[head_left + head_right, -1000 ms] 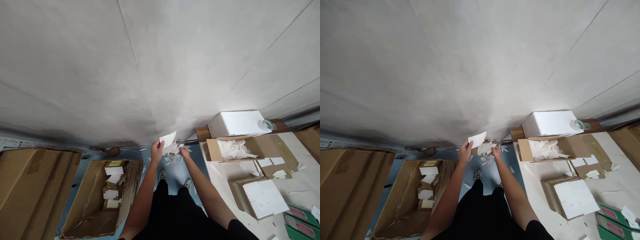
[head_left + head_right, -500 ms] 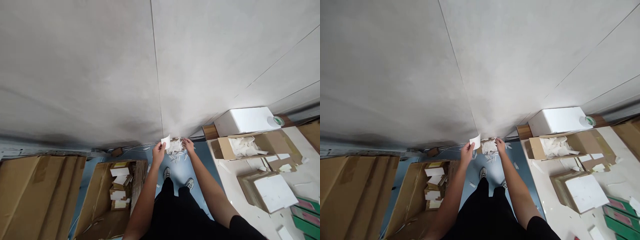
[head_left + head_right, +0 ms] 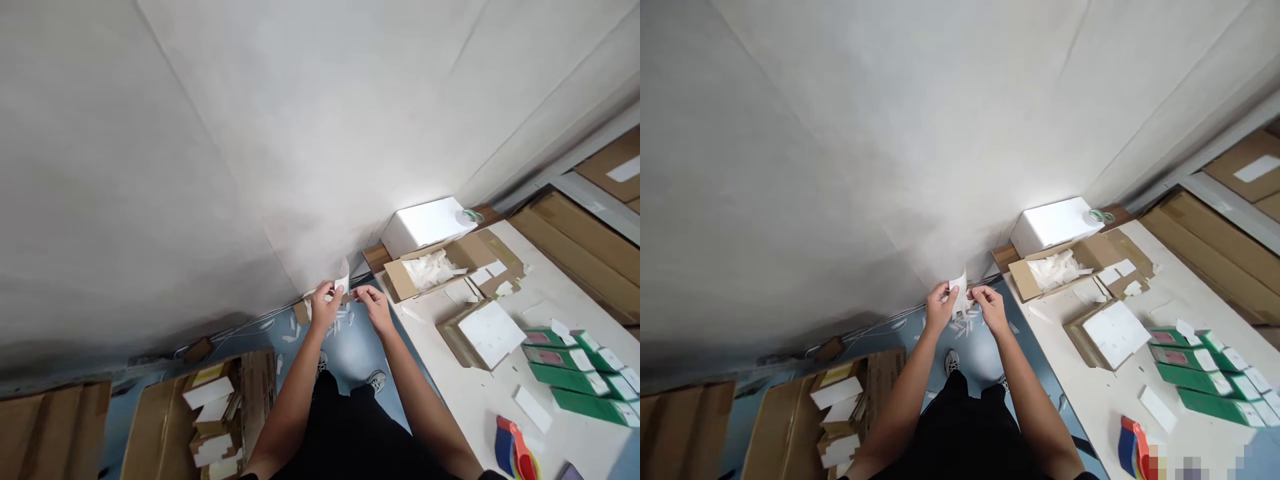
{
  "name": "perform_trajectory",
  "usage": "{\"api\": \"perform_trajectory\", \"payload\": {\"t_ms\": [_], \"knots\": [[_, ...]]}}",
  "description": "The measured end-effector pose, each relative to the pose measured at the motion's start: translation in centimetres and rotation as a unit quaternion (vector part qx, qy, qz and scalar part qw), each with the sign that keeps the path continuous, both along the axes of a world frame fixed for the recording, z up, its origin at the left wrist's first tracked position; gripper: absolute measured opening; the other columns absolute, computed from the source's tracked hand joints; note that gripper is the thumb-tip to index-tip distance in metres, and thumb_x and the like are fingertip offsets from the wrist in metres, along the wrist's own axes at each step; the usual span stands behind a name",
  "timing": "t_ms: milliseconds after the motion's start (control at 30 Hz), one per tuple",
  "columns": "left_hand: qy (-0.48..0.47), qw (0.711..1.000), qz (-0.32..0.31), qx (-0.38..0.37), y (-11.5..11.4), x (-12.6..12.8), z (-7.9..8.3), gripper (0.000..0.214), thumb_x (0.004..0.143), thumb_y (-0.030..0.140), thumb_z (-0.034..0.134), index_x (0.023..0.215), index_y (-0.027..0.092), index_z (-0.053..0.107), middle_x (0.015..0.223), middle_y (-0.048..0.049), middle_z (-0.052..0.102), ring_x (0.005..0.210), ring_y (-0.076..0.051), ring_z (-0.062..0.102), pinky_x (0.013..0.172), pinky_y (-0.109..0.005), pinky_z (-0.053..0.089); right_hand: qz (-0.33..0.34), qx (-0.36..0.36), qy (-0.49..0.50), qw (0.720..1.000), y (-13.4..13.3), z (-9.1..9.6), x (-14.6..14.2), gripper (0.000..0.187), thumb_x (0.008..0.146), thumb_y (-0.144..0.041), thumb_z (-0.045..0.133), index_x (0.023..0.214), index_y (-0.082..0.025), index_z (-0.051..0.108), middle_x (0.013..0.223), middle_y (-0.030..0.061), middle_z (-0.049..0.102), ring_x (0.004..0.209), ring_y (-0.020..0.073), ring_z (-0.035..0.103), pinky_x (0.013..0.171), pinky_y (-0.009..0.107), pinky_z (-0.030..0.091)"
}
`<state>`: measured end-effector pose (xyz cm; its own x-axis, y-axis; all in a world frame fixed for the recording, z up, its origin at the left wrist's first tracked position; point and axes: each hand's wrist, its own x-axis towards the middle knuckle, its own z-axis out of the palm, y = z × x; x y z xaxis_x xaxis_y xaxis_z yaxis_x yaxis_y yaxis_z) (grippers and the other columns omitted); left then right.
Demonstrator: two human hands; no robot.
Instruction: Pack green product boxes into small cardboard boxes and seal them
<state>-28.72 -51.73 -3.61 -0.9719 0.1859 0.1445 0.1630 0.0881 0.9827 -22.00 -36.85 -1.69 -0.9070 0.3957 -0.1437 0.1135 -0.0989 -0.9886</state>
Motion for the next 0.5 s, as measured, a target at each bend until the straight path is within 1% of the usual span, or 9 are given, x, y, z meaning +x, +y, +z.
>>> {"api": "perform_trajectory", "payload": {"t_ms": [100, 167, 233, 300, 367, 433, 500], "knots": [[0.036, 0.999, -0.033, -0.001, 4.7, 2.1, 2.0, 0.026, 0.089, 0.045, 0.072, 0.102, 0.023, 0.077, 0.102, -0.0081, 0.071, 0.092, -0.022, 0.065, 0.08, -0.03, 0.052, -0.021, -0.011, 0.016, 1.0, 3.5, 1.8, 2.5, 0.042, 0.083, -0.064, 0.073, 0.092, -0.023, 0.08, 0.091, 0.0062, 0.077, 0.093, 0.0254, 0.068, 0.08, 0.034, 0.054], [0.056, 0.997, -0.05, -0.016, 8.0, 3.7, 2.6, 0.032, 0.084, 0.042, 0.077, 0.111, 0.024, 0.076, 0.105, -0.0088, 0.07, 0.092, -0.022, 0.066, 0.078, -0.031, 0.053, -0.042, -0.019, 0.024, 0.999, 6.0, 2.6, 4.4, 0.045, 0.081, -0.066, 0.073, 0.094, -0.024, 0.08, 0.091, 0.0053, 0.077, 0.091, 0.025, 0.068, 0.075, 0.032, 0.054], [0.075, 0.995, -0.059, -0.04, 11.5, 5.5, 2.7, 0.044, 0.08, 0.038, 0.081, 0.122, 0.025, 0.072, 0.11, -0.0093, 0.07, 0.09, -0.022, 0.066, 0.077, -0.032, 0.053, -0.074, -0.044, 0.032, 0.996, 8.5, 3.2, 6.3, 0.049, 0.079, -0.069, 0.073, 0.091, -0.022, 0.081, 0.087, 0.0053, 0.077, 0.088, 0.0248, 0.068, 0.074, 0.033, 0.055], [0.089, 0.992, -0.067, -0.063, 14.7, 7.3, 2.6, 0.055, 0.078, 0.034, 0.082, 0.131, 0.026, 0.068, 0.115, -0.0099, 0.069, 0.089, -0.022, 0.066, 0.076, -0.032, 0.053, -0.111, -0.083, 0.047, 0.989, 10.8, 3.8, 8.3, 0.052, 0.076, -0.071, 0.074, 0.088, -0.021, 0.08, 0.086, 0.0061, 0.077, 0.087, 0.0255, 0.069, 0.077, 0.035, 0.056], [0.099, 0.988, -0.084, -0.083, 17.8, 9.1, 2.6, 0.06, 0.078, 0.031, 0.082, 0.135, 0.027, 0.066, 0.118, -0.0102, 0.069, 0.09, -0.023, 0.066, 0.077, -0.033, 0.053, -0.145, -0.117, 0.061, 0.981, 13.0, 4.2, 10.2, 0.05, 0.076, -0.068, 0.076, 0.088, -0.02, 0.08, 0.087, 0.0069, 0.078, 0.088, 0.0262, 0.071, 0.081, 0.037, 0.057], [0.115, 0.982, -0.113, -0.103, 20.7, 10.8, 2.8, 0.061, 0.078, 0.029, 0.082, 0.137, 0.027, 0.065, 0.116, -0.0101, 0.07, 0.092, -0.024, 0.067, 0.082, -0.035, 0.054, -0.179, -0.138, 0.065, 0.972, 15.3, 4.1, 12.0, 0.047, 0.076, -0.064, 0.078, 0.089, -0.019, 0.08, 0.088, 0.0075, 0.079, 0.088, 0.0265, 0.072, 0.082, 0.037, 0.057], [0.134, 0.971, -0.156, -0.12, 23.4, 12.3, 3.1, 0.062, 0.079, 0.027, 0.081, 0.139, 0.028, 0.064, 0.116, -0.0098, 0.07, 0.096, -0.025, 0.068, 0.089, -0.037, 0.053, -0.221, -0.163, 0.064, 0.96, 17.7, 3.6, 13.7, 0.046, 0.074, -0.061, 0.079, 0.09, -0.018, 0.08, 0.088, 0.0085, 0.08, 0.087, 0.0269, 0.073, 0.079, 0.037, 0.057]]}}
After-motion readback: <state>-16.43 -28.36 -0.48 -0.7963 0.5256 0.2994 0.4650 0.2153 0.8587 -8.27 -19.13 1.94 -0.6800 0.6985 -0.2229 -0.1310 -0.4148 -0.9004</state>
